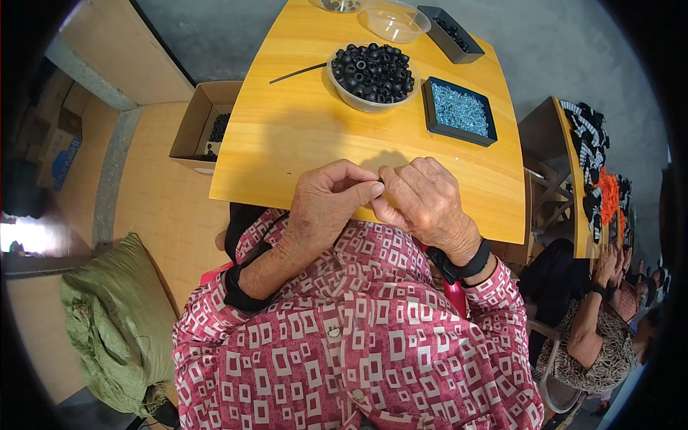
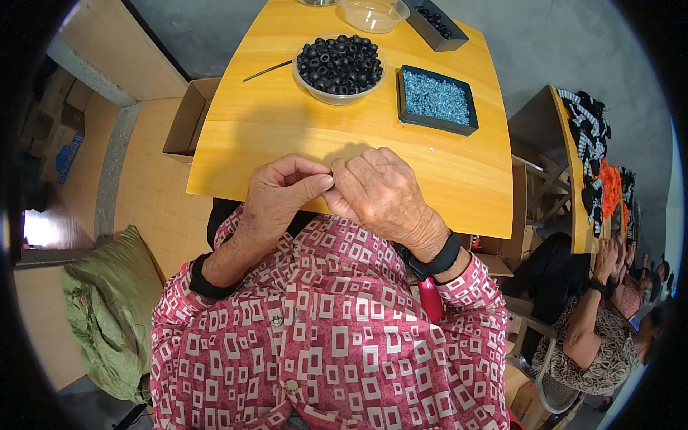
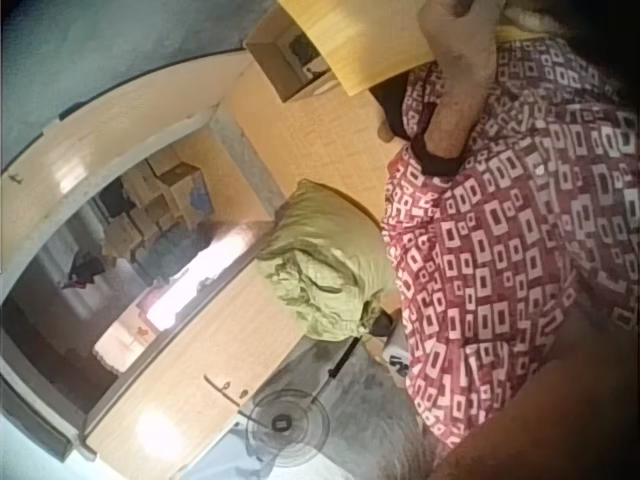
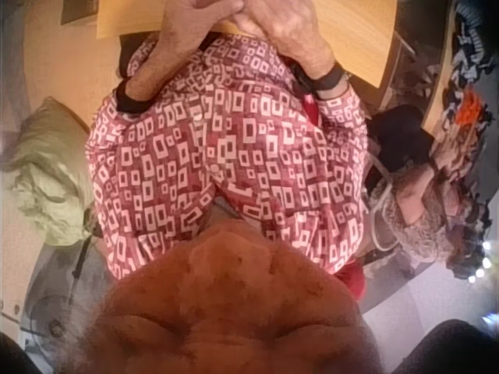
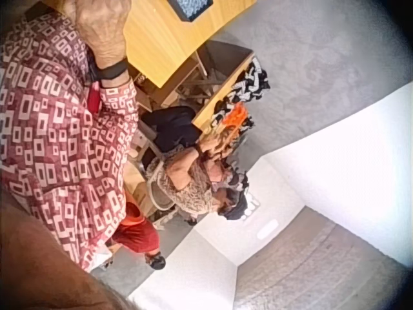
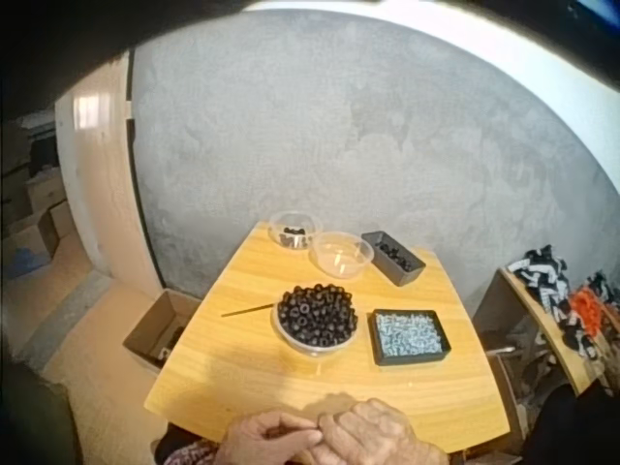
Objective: The person assembles small components by taking plastic caps and pins from containers and inserting the pins into the caps by hand.
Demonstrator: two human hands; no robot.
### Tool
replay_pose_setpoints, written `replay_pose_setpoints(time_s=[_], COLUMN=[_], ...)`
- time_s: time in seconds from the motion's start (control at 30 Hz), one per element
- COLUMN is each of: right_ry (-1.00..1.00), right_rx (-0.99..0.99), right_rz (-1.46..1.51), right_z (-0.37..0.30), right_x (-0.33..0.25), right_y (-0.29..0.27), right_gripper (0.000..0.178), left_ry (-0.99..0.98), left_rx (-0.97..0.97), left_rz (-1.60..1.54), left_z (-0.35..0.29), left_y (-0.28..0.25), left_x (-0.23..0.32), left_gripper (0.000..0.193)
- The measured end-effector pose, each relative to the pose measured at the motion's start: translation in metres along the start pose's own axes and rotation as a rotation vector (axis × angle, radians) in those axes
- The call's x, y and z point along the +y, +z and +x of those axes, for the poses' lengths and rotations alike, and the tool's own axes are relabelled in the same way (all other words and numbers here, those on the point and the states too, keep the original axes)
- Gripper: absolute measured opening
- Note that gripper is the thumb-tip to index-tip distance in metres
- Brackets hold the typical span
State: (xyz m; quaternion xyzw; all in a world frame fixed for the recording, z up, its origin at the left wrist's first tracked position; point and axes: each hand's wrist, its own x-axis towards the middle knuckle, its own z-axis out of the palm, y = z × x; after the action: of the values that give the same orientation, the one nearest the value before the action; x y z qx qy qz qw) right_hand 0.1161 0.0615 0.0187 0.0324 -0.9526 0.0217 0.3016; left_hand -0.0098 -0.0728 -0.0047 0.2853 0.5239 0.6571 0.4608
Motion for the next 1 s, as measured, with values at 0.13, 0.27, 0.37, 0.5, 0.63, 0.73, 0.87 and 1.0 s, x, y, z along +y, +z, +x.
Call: replay_pose_setpoints(time_s=[0.13, 0.27, 0.37, 0.5, 0.63, 0.73, 0.87, 1.0], right_ry=[-0.014, 0.033, 0.048, 0.001, -0.022, -0.022, -0.026, -0.049], right_rx=[-0.028, -0.05, -0.053, -0.126, -0.131, -0.112, -0.058, -0.012], right_rz=[-0.009, 0.029, 0.043, 0.048, 0.062, 0.066, 0.056, 0.101], right_z=[-0.001, 0.002, 0.001, -0.001, -0.002, -0.005, -0.005, -0.004], right_x=[0.0, -0.001, 0.001, 0.003, 0.003, 0.006, 0.007, 0.006], right_y=[0.001, -0.005, -0.009, -0.007, -0.006, -0.003, -0.003, -0.002], right_gripper=[0.025, 0.033, 0.038, 0.037, 0.032, 0.029, 0.026, 0.025], left_ry=[0.037, -0.018, -0.058, -0.049, -0.123, -0.151, -0.206, -0.171], left_rx=[0.011, 0.043, 0.036, 0.044, 0.013, 0.028, 0.024, -0.058], left_rz=[0.089, 0.001, -0.067, -0.055, -0.034, -0.1, -0.135, -0.118], left_z=[0.001, 0.001, 0.002, 0.001, 0.003, -0.001, 0.0, 0.0], left_y=[-0.001, -0.001, -0.001, 0.0, -0.005, 0.0, -0.003, -0.006], left_x=[-0.001, -0.001, -0.004, -0.006, -0.004, 0.002, 0.001, -0.003], left_gripper=[0.015, 0.016, 0.016, 0.016, 0.014, 0.015, 0.016, 0.016])
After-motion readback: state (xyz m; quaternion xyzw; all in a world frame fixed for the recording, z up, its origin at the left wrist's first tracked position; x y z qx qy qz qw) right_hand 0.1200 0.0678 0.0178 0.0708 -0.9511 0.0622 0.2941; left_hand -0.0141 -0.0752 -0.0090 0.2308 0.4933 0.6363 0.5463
